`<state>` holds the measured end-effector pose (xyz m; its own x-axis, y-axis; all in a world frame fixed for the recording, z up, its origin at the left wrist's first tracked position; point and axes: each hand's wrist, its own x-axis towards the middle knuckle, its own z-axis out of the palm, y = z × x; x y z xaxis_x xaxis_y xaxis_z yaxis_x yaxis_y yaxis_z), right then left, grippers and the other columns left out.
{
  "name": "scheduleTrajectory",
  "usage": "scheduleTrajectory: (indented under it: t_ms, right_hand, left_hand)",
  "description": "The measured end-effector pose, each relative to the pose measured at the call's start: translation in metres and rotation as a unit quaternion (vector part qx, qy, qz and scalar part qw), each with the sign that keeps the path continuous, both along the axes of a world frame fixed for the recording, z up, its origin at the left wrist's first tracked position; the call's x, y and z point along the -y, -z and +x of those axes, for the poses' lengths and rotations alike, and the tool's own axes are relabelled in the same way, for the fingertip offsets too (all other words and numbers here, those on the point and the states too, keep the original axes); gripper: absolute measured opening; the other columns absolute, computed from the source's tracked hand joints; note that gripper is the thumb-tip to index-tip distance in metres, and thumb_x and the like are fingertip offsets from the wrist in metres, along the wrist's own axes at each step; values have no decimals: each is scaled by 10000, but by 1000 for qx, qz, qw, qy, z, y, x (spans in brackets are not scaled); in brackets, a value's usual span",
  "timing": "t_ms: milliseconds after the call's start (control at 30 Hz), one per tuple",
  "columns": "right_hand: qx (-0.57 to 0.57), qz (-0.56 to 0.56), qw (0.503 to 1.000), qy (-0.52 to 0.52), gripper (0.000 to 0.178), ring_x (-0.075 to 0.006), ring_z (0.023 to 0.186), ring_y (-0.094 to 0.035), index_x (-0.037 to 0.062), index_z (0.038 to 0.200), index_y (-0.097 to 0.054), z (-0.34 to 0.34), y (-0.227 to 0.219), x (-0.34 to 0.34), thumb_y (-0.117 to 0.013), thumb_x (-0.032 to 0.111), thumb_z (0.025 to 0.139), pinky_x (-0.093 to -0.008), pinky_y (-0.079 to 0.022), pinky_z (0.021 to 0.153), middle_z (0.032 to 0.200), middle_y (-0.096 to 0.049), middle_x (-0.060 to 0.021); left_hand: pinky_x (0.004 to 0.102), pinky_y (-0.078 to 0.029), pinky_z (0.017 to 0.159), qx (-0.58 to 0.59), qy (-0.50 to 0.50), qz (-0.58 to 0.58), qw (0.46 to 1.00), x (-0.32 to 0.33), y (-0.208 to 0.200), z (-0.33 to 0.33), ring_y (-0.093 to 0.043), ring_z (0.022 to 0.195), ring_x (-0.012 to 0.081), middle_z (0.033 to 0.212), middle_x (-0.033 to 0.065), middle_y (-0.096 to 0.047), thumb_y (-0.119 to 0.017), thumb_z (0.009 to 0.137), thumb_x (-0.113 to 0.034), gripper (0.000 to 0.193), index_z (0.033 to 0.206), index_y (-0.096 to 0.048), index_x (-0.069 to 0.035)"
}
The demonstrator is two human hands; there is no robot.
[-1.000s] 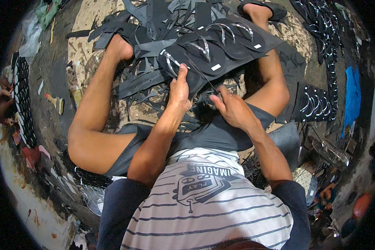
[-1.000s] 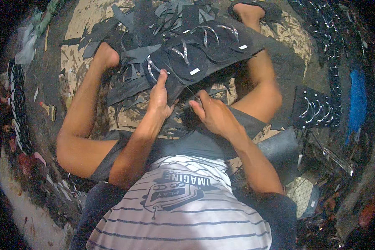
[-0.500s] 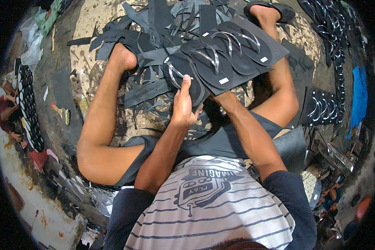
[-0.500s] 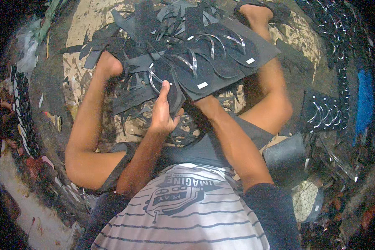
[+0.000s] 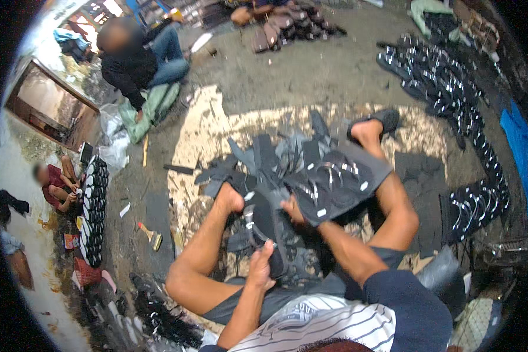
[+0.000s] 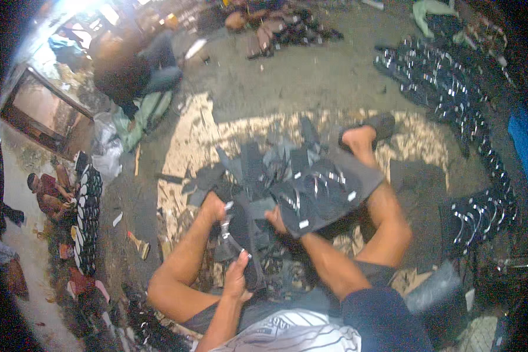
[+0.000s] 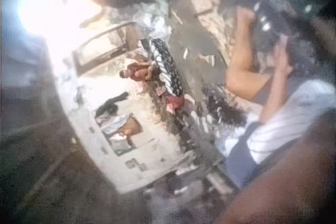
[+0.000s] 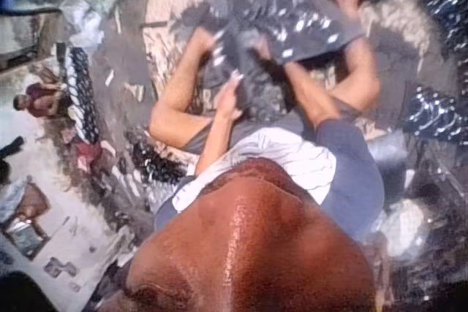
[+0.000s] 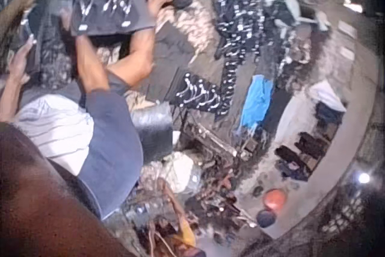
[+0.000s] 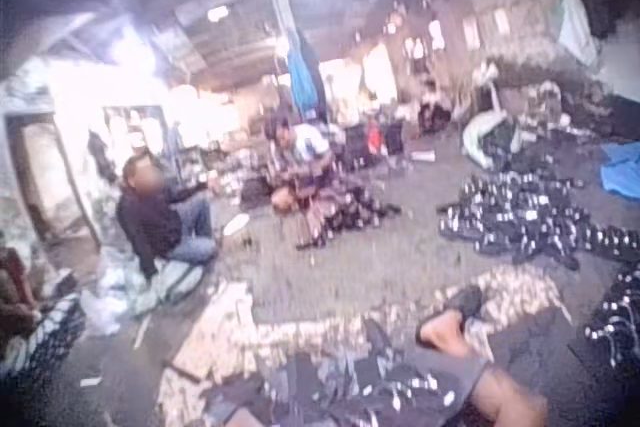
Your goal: The person sits on the floor and uses a knife to trim excess rubber from the edges of black flip-flops. They repeatedly pick up a slipper, cut along the perimeter, and place the trimmed item aside.
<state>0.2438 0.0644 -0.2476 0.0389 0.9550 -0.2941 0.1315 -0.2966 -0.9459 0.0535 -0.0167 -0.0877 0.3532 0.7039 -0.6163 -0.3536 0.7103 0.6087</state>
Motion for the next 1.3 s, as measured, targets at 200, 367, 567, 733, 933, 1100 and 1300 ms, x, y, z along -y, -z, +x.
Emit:
scheduleTrajectory:
  t_ms: [200, 367, 567, 733, 933, 1100, 1300]
  right_hand:
    - [-269, -35, 961, 52, 474, -87, 652, -570, 47, 1099, -588, -28, -91, 49, -547, 507, 992, -238, -481, 525, 855, -602, -12]
    - [-171, 44, 984, 35, 405, -78, 728, -576, 47, 1143, -622, 0, -185, 48, -664, 401, 952, -254, -478, 570, 869, -633, -2]
    - [-48, 152, 986, -48, 362, -92, 682, -570, 2, 1115, -611, -23, -216, 84, -712, 296, 929, -290, -471, 591, 756, -637, -46]
    - [-55, 136, 989, -18, 449, -166, 702, -644, 15, 1257, -515, -42, -236, 124, -707, 260, 933, -325, -514, 653, 817, -688, -134]
    - [166, 150, 955, -195, 447, -391, 896, -681, 58, 1220, -549, -47, -162, 212, -738, 137, 822, -439, -556, 757, 1047, -664, -185]
    - [206, 151, 944, -209, 473, -387, 836, -655, 86, 1170, -560, -47, -148, 203, -747, 66, 737, -461, -543, 711, 976, -619, -158]
    - [233, 240, 912, -237, 468, -368, 772, -625, 70, 1130, -556, -60, -210, 128, -739, 9, 703, -452, -504, 644, 868, -574, -145]
  left_hand:
    - [375, -622, 767, -6, 36, 125, 992, -8, -29, -9, -723, 839, 246, 1002, 166, -703, -714, 861, -97, 471, 1285, -530, -7]
    - [382, -613, 753, -36, 135, 187, 972, 31, -54, -8, -712, 825, 262, 999, 176, -683, -725, 874, -147, 554, 1341, -453, -24]
    - [288, -519, 898, -3, -31, 224, 974, -12, -61, -53, -639, 1021, 152, 1169, 65, -640, -655, 969, -294, 479, 1314, -485, -8]
    - [278, -529, 794, -149, -38, 264, 952, 5, -84, -61, -628, 868, 105, 993, 16, -652, -606, 997, -402, 397, 1143, -599, -33]
    - [285, -530, 837, -130, -119, 171, 969, 35, -90, -91, -623, 936, 108, 1095, 50, -633, -569, 1015, -401, 463, 1263, -531, -12]
    - [275, -471, 894, -159, -106, 223, 956, 44, -75, -94, -561, 981, 91, 1093, 17, -611, -572, 1024, -350, 409, 1266, -531, -23]
    - [251, -421, 829, -233, 3, 306, 923, 48, -56, -115, -502, 915, 81, 987, -8, -582, -580, 1020, -288, 284, 1131, -599, -27]
